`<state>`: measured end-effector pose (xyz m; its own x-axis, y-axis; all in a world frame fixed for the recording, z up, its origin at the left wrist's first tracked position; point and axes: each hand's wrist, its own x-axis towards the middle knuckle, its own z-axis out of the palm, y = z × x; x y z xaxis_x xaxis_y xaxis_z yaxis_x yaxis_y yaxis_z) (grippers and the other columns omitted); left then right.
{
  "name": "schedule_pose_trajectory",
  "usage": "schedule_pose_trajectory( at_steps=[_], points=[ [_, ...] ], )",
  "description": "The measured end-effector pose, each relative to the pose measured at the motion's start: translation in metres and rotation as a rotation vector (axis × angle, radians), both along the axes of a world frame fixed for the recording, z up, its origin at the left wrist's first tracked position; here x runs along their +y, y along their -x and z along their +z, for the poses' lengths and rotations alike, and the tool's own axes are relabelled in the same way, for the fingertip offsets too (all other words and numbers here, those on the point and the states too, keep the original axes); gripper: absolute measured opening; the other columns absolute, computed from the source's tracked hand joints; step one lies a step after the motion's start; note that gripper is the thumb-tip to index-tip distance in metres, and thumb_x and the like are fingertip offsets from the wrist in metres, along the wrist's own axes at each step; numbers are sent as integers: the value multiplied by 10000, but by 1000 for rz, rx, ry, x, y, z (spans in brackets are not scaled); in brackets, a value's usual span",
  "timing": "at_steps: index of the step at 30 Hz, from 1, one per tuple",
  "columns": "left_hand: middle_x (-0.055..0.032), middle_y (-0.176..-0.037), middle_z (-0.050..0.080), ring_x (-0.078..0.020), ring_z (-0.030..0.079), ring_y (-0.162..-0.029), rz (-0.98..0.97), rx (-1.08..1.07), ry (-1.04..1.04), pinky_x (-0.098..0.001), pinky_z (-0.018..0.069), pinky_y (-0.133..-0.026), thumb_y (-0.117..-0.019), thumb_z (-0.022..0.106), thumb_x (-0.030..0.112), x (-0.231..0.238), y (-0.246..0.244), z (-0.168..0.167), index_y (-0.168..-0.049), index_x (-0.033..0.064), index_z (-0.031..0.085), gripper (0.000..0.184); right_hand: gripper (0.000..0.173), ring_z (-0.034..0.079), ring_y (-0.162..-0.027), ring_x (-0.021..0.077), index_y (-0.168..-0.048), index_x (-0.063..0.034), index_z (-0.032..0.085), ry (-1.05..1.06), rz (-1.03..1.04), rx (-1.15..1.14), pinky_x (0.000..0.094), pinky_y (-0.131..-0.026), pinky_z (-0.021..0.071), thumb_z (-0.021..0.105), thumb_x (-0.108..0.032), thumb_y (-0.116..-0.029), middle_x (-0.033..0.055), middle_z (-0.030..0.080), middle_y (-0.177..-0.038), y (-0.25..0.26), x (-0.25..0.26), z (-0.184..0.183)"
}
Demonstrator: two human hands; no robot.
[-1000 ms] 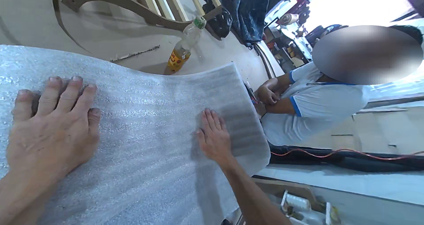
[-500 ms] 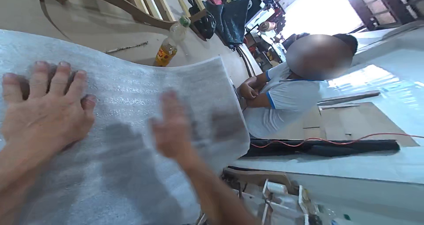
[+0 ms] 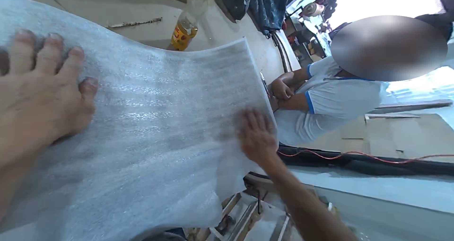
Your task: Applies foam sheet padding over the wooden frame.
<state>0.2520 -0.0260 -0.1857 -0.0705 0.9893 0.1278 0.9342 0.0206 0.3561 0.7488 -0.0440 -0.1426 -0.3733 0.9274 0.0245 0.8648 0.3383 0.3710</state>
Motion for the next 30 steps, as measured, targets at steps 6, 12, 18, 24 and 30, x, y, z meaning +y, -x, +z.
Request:
schedule_pose_trajectory(
  at_steps=[6,12,18,24,30],
  points=[
    [-208,-1557,448,-542,381,-1408,-389,228,59,-814,266,-1011,-964,179,732,11,51,39,-1510,209,521,829,672,121,-1587,365,-1614,-45,297,-75,-4,-16,670,-1244,53,339,-431,-1067,165,212,-1702,-1,40,26],
    [-89,-1657,348,-417,255,-1537,-395,205,69,-746,133,-1177,-969,146,726,8,49,27,-1562,287,442,796,691,98,-1599,283,-1652,-187,243,29,-33,98,624,-1261,64,190,-536,-1059,70,168,-1727,70,6,-55],
    [-73,-1668,331,-413,223,-1549,-344,199,90,-752,88,-1177,-991,162,659,5,46,30,-1571,280,432,743,716,137,-1594,272,-1652,-120,219,106,58,433,607,-1258,152,140,-526,-1068,97,181,-1721,184,-48,-82],
    [-46,-1682,304,-402,174,-1565,-291,173,104,-759,46,-1177,-999,237,615,3,39,30,-1568,305,434,676,739,114,-1598,250,-1653,-96,199,251,125,724,563,-1289,136,118,-544,-1071,114,168,-1722,274,-91,-63],
    [1,-1705,248,-348,125,-1584,-270,188,21,-728,34,-1193,-1017,265,562,-11,42,25,-1579,338,405,621,734,190,-1582,283,-1616,-86,327,164,350,537,576,-1265,169,201,-555,-1067,108,249,-1700,365,-140,-50]
  ],
)
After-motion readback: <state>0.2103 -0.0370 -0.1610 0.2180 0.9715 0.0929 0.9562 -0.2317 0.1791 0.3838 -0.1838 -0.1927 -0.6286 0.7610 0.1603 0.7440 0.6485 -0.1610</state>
